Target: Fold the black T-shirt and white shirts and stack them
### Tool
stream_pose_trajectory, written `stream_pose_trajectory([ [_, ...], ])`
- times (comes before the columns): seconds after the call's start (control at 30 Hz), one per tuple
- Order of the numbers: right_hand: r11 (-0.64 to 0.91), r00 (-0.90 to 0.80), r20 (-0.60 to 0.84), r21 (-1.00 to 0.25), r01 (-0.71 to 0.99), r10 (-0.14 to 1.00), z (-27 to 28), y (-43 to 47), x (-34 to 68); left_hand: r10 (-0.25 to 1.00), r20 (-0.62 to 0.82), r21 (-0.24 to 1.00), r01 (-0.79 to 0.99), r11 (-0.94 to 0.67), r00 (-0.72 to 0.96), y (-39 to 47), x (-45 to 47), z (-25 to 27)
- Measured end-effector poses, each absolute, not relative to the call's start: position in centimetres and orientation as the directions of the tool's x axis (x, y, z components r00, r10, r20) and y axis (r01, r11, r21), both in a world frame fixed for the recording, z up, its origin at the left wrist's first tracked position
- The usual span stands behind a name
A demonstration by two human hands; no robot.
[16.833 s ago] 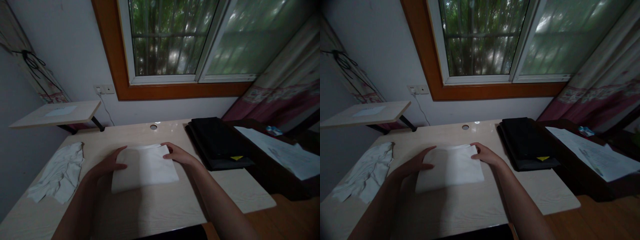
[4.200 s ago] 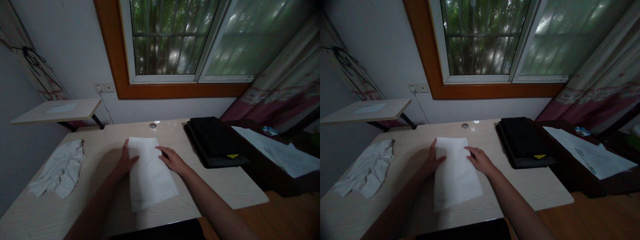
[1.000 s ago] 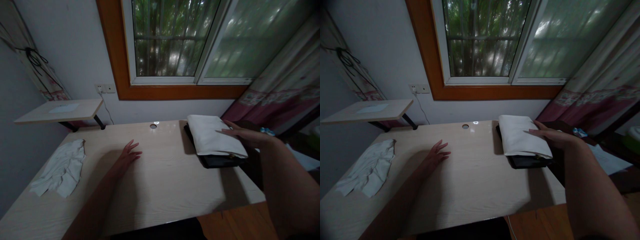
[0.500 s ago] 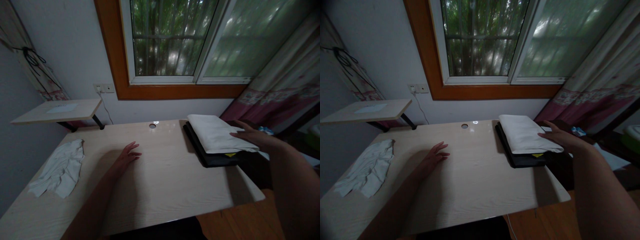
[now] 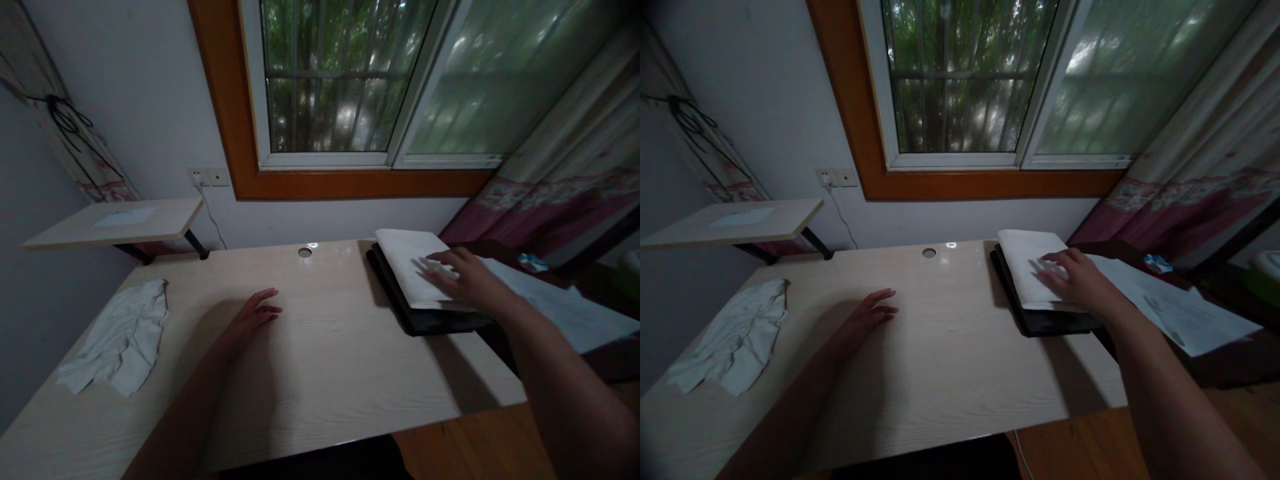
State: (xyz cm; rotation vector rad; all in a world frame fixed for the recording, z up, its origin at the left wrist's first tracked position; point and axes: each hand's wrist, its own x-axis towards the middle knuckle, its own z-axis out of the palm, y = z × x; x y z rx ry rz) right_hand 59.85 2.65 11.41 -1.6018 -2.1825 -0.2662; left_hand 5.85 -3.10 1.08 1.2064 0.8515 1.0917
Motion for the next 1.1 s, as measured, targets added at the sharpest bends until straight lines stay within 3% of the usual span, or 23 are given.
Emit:
stream_pose_trajectory([
  [0.07,0.493,-0.431,0.339,-0.121,0.862,0.836,11.3,1.4,57.4,0.956,0.051,0.985,-0.175,0.000,0.290,-3.2,5.9,1.2],
  [0.17,0.585,-0.544,0.334,-0.026,0.811,0.770,10.3,-0.2,55.6,0.952,0.061,0.986,-0.166,-0.011,0.299,-3.1,5.8,1.2],
  [0.27,0.569,-0.547,0.379,0.063,0.820,0.746,9.0,-1.2,55.9,0.952,0.064,0.987,-0.159,-0.016,0.300,-3.0,5.8,0.9],
  [0.4,0.549,-0.522,0.461,0.089,0.831,0.717,8.3,-2.1,57.0,0.947,0.082,0.988,-0.150,-0.036,0.311,-2.8,5.6,0.4],
  [0.83,0.584,-0.462,0.579,-0.029,0.812,0.671,8.9,-4.0,57.8,0.952,0.044,0.995,-0.099,-0.014,0.302,-2.8,5.4,0.4],
  [0.97,0.616,-0.503,0.557,-0.018,0.788,0.660,9.0,-4.7,57.8,0.951,0.040,0.995,-0.097,-0.011,0.308,-2.9,5.5,0.7],
  [1.1,0.639,-0.521,0.501,-0.086,0.764,0.691,10.1,-5.3,57.3,0.953,0.041,0.995,-0.099,-0.012,0.299,-2.8,5.4,0.3],
])
